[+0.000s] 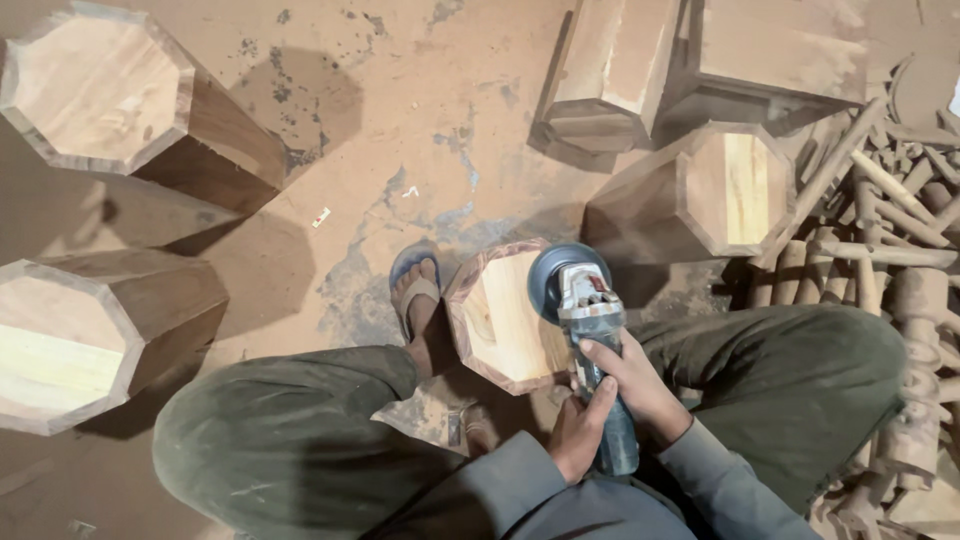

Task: The person sits on the floor and uses an angle grinder with a sanding disc to smooth the top surface of a hexagonal wooden block. They hold the block steady with one hand and move the tool across the surface, then briefly set the block aside before resuming sanding.

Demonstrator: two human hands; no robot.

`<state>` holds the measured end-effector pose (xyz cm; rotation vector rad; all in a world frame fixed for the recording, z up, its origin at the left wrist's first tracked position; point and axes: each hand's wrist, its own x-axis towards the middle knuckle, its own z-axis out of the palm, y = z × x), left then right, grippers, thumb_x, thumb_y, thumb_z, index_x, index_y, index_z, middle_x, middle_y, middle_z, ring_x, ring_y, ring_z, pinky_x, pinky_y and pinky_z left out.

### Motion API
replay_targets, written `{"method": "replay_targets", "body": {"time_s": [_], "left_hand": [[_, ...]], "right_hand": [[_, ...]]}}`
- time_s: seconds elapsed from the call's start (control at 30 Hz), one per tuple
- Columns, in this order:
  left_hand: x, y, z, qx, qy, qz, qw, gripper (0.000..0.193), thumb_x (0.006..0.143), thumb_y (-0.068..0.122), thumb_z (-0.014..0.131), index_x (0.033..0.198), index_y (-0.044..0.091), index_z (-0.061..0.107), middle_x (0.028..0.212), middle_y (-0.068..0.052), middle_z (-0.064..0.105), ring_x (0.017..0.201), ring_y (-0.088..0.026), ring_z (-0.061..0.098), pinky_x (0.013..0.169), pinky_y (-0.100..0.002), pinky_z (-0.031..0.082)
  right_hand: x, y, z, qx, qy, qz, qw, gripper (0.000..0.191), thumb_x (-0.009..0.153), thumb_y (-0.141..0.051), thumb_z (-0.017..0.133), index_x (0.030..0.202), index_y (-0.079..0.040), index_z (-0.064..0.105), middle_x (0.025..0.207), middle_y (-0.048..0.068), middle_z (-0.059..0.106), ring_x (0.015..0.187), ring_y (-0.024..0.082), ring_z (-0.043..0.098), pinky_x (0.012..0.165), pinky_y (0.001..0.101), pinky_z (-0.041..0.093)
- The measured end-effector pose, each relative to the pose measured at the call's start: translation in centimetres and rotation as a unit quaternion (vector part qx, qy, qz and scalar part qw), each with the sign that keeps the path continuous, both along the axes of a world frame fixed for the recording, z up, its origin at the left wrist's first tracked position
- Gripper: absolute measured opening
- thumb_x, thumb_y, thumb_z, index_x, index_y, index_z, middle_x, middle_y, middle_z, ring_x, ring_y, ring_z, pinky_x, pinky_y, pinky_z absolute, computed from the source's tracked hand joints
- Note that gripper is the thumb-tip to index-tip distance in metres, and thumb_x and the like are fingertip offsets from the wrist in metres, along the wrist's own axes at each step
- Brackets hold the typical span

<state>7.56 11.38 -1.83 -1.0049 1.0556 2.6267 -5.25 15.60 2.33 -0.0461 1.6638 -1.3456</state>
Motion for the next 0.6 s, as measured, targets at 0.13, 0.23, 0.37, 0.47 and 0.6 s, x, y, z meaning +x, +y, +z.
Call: {"method": "replay_targets", "body": {"time_s": [0.13,0.23,0.37,0.47,0.6], "left_hand": [[-0.3,-0.3,1.1,0.087,0.044,-0.030,0.995,0.055,0.104,0.046,0.057,0.119,-0.006,0.062,0.088,-0.012,0.069,0.069,-0.020,0.070,0.061,-0.033,0.057],[-0.3,-1.0,1.7,0.090,0.055,-0.049,0.993,0.054,0.105,0.047,0.057,0.118,-0.006,0.061,0.083,-0.013,0.068,0.063,-0.020,0.069,0.057,-0.033,0.056],[0.0,-1.7,1.7,0.116,0.032,-0.035,0.992,0.050,0.102,0.046,0.060,0.117,-0.002,0.060,0.081,-0.009,0.068,0.061,-0.020,0.069,0.055,-0.035,0.058],[0.5,-1.8,1.0,0.093,0.021,0.019,0.995,0.058,0.101,0.046,0.061,0.125,-0.007,0.062,0.092,-0.016,0.069,0.073,-0.025,0.068,0.062,-0.037,0.056],[1.2,-2.0,-0.6,0.004,-0.085,0.142,0.986,0.072,0.096,0.051,0.059,0.147,0.003,0.042,0.140,-0.013,0.060,0.123,-0.023,0.060,0.101,-0.036,0.048]], "right_hand": [[0.3,1.2,0.0,0.009,0.012,-0.057,0.998,0.035,0.092,-0.024,0.066,0.117,-0.001,0.057,0.087,0.010,0.069,0.069,0.018,0.067,0.063,0.0332,0.056],[0.8,1.6,0.0,0.004,0.003,-0.086,0.996,0.034,0.093,-0.024,0.065,0.114,0.001,0.057,0.083,0.012,0.069,0.065,0.020,0.067,0.060,0.0353,0.056],[0.8,0.6,-0.3,-0.014,0.015,-0.083,0.996,0.034,0.095,-0.024,0.064,0.116,0.003,0.060,0.085,0.012,0.068,0.067,0.021,0.067,0.061,0.0347,0.056],[0.9,-1.4,-0.2,-0.001,0.025,-0.034,0.999,0.040,0.094,-0.024,0.066,0.124,0.001,0.061,0.095,0.010,0.066,0.077,0.018,0.064,0.066,0.0336,0.055],[1.4,-6.0,-0.1,-0.018,0.051,0.108,0.993,0.050,0.088,-0.024,0.072,0.129,0.001,0.060,0.110,0.008,0.068,0.096,0.016,0.064,0.082,0.0304,0.054]]}}
